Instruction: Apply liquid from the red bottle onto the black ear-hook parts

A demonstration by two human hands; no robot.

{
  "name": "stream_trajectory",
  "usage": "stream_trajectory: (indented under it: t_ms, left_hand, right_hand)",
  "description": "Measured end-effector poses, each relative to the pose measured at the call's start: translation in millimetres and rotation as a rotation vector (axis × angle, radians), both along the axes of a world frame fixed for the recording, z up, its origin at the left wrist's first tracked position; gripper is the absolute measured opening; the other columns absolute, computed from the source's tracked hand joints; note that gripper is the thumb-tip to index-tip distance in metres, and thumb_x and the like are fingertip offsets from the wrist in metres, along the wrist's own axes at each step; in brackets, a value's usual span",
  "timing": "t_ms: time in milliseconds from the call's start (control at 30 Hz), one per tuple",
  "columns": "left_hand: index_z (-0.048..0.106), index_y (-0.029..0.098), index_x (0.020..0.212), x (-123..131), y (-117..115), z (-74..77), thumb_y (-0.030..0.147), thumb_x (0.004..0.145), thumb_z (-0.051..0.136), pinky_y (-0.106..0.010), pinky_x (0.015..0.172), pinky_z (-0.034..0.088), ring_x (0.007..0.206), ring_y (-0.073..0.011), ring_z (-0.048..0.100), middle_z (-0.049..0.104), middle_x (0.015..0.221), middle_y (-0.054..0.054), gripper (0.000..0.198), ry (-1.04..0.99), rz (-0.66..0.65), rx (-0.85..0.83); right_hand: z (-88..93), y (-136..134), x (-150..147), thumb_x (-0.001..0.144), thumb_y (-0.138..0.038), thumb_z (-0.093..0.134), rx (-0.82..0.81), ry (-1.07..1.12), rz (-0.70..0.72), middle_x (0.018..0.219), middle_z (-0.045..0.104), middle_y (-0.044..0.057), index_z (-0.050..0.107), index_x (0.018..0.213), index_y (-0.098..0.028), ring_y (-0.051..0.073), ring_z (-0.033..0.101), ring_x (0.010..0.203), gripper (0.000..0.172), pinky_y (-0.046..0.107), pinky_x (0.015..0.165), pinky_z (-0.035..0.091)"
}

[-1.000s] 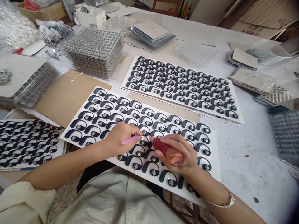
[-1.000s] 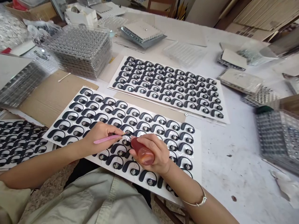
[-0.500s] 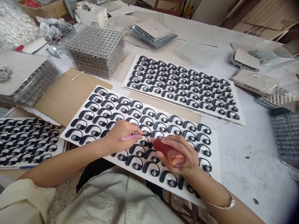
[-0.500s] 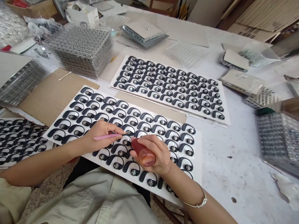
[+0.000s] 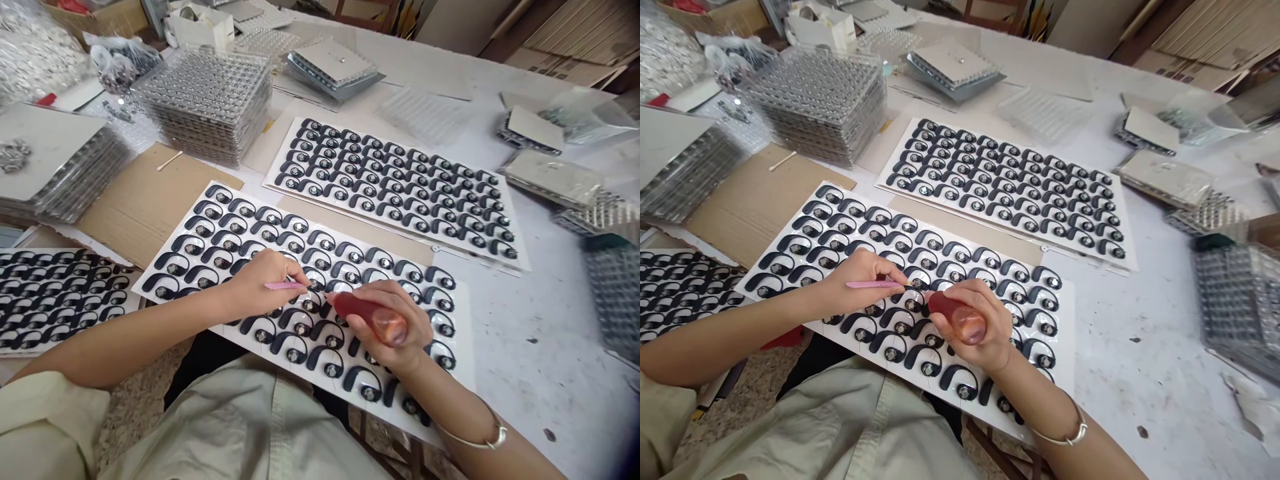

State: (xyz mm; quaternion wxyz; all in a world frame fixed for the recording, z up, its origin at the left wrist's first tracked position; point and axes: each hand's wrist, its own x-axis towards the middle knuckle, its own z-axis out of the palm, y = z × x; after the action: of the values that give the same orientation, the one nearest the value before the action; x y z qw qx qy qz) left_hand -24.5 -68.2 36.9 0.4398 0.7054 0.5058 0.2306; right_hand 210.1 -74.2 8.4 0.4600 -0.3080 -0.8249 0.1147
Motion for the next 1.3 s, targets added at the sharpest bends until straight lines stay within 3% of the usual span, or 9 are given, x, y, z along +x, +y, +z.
stream_trajectory:
  t_ms: [233,533,1300]
  left_hand:
    - [0.076,0.018,0.081,-2,2,-4.1,0.022,0.078,0.065,-0.019,0.048,0.038,0.053,-0.0106,0.057,0.068,0.061,0.0,0.012,-0.041,0.02,-0.063]
    - [0.076,0.018,0.078,-3,10,-6.8,0.022,0.072,0.07,-0.02,0.054,0.044,0.063,-0.0139,0.063,0.071,0.069,-0.001,0.01,-0.079,0.031,-0.156]
    - [0.076,0.018,0.076,-3,13,-7.6,0.02,0.071,0.072,-0.019,0.055,0.042,0.064,-0.0129,0.063,0.071,0.069,0.0,0.007,-0.128,0.046,-0.192]
  right_hand:
    - [1.7,0,-2,0.075,-0.022,0.07,-0.006,-0.001,0.007,0.078,0.063,0.006,0.061,0.099,-0.017,0.018,0.06,0.067,0.026,0.031,0.054,0.051]
    - [3.3,-1,-2,0.075,-0.025,0.069,0.009,-0.031,0.012,0.079,0.064,0.006,0.061,0.099,-0.018,0.018,0.061,0.066,0.026,0.03,0.053,0.052]
    - [-0.8,-2,-4,0.077,-0.027,0.07,0.043,-0.072,0.083,0.081,0.065,0.007,0.061,0.103,-0.016,0.016,0.063,0.069,0.03,0.028,0.055,0.055]
